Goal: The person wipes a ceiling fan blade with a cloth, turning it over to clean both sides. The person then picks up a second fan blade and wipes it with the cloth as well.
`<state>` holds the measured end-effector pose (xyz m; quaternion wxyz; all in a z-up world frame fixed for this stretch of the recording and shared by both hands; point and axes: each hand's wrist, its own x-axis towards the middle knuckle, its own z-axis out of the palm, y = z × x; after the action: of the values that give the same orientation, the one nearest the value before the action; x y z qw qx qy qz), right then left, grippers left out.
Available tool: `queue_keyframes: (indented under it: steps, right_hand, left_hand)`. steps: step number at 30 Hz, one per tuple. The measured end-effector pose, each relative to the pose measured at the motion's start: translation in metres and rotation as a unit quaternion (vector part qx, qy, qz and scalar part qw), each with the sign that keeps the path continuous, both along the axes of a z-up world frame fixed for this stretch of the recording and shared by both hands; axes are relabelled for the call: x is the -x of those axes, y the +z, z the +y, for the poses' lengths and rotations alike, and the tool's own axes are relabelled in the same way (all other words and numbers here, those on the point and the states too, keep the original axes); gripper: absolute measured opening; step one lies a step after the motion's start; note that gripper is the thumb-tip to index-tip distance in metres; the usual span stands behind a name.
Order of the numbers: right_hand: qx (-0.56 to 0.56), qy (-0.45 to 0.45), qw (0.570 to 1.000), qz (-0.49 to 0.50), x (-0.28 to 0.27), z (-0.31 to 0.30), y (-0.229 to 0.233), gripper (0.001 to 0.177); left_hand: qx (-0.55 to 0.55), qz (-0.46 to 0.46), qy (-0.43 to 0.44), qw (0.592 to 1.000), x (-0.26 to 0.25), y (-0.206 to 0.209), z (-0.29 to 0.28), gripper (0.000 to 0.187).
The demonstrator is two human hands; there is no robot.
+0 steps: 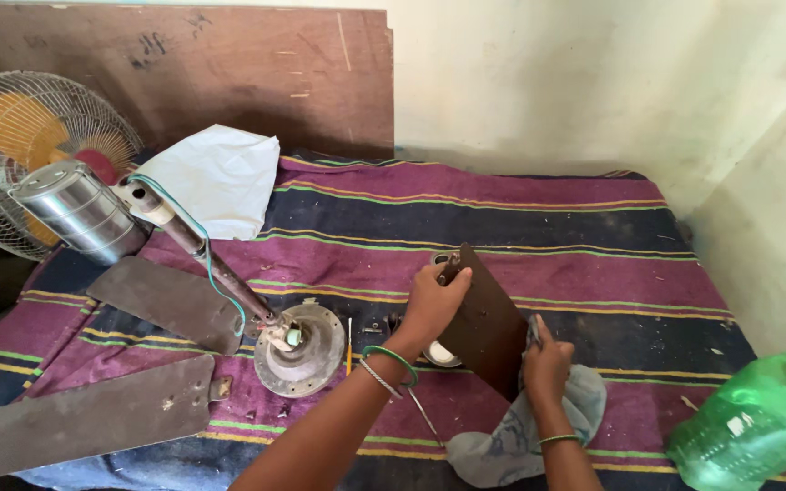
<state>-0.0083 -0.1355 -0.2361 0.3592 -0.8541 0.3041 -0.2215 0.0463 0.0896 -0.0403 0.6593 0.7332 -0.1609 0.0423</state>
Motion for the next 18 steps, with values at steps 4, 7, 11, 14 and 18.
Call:
queue_keyframes:
  steps: [4, 7, 11, 14, 18]
  right_hand:
    - [0.031, -0.042, 0.996, 0.073, 0.004, -0.012, -0.031, 0.046]
    - [-0.055, -0.043, 0.996, 0.056, 0.017, -0.027, -0.056, 0.051]
    - [-0.091, -0.054, 0.992, 0.067, 0.028, -0.042, -0.086, 0.051]
    - [-0.028, -0.066, 0.989, 0.130, 0.031, -0.051, -0.097, 0.050]
    - [0.005, -0.068, 0.981, 0.184, 0.033, -0.053, -0.095, 0.056]
  left_hand:
    - [0.006, 0.030, 0.009, 1.000, -0.005, -0.007, 0.006, 0.032]
    - [0.016, 0.019, 0.000, 1.000, -0.009, -0.009, 0.009, 0.032]
    - [0.007, 0.014, -0.004, 1.000, -0.011, -0.009, 0.009, 0.032]
    - [0.005, 0.008, -0.010, 1.000, -0.011, -0.009, 0.006, 0.032]
    - [0.006, 0.019, -0.005, 1.000, -0.009, -0.006, 0.009, 0.031]
